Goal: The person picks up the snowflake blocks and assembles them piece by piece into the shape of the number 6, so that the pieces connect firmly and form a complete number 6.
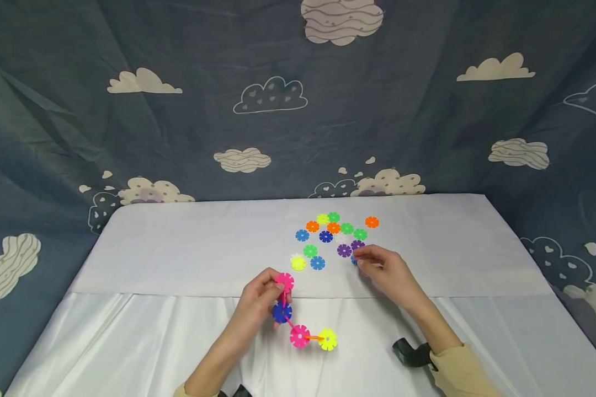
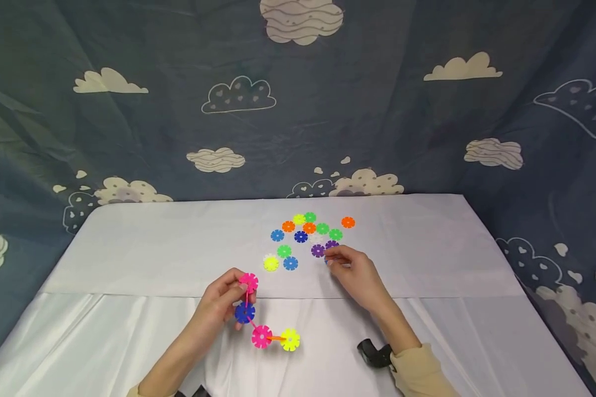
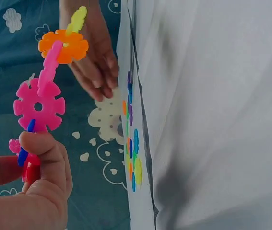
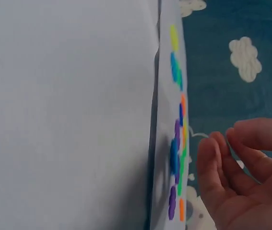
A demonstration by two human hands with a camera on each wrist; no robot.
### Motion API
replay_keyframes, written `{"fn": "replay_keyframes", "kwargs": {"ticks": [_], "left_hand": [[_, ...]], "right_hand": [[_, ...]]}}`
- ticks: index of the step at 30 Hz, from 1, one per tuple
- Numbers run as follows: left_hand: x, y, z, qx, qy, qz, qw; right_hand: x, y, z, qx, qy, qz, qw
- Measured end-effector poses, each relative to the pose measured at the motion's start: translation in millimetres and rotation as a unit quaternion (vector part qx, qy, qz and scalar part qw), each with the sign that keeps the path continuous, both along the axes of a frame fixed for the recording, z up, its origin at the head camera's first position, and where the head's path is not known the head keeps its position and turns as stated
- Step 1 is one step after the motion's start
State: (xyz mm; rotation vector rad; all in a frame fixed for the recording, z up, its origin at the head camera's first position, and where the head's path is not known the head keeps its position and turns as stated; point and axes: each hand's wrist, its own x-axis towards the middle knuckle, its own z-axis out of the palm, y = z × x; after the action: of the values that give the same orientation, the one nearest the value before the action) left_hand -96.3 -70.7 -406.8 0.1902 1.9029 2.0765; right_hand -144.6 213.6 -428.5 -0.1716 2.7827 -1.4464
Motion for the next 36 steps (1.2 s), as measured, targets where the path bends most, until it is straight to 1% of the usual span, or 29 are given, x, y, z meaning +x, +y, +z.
{"fn": "replay_keyframes", "kwargs": {"ticks": [2,4,7,10,15,18,20,24,28,31,36], "left_hand": [[-0.5,-0.4,0.8,0.011,-0.001,0.009,0.9999],[-0.5,-1.1,1.2,0.014,-0.003,0.014,0.9998],[0.6,-2.3,1.3,0.011,-0.004,0.018,0.9998],[1.7,-2.9,1.3,0.008,-0.006,0.018,0.9998],[1.6,-3.3,1.6,0.008,-0.006,0.022,0.9997],[0.7,-3.8,1.3,0.007,-0.006,0.022,0.9997],[0.2,-3.8,0.9,0.01,-0.009,0.018,0.9997],[-0.5,-3.3,0.4,0.012,-0.011,0.008,0.9998],[-0.9,-2.1,0.4,0.003,-0.011,0.0,0.9999],[-0.9,-1.7,0.7,0.001,-0.014,-0.005,0.9999],[-0.3,-2.3,1.6,0.002,-0.02,-0.008,0.9998]], "right_hand": [[-8.2,4.5,-1.9,0.035,0.001,0.006,0.9994],[-15.5,7.8,-4.0,0.066,-0.001,0.012,0.9977],[-24.4,11.9,-8.5,0.084,-0.011,0.025,0.9961],[-27.8,15.2,-12.2,0.086,-0.022,0.03,0.9956],[-26.0,17.6,-12.1,0.085,-0.038,0.036,0.9951],[-25.1,17.9,-10.3,0.084,-0.045,0.053,0.994],[-24.7,18.3,-9.5,0.089,-0.052,0.061,0.9928],[-24.3,19.8,-8.1,0.108,-0.05,0.078,0.9898],[-25.3,21.0,-7.5,0.127,-0.049,0.076,0.9878],[-25.1,21.4,-7.1,0.135,-0.052,0.066,0.9873],[-20.1,21.1,-6.5,0.124,-0.048,0.05,0.9899]]}}
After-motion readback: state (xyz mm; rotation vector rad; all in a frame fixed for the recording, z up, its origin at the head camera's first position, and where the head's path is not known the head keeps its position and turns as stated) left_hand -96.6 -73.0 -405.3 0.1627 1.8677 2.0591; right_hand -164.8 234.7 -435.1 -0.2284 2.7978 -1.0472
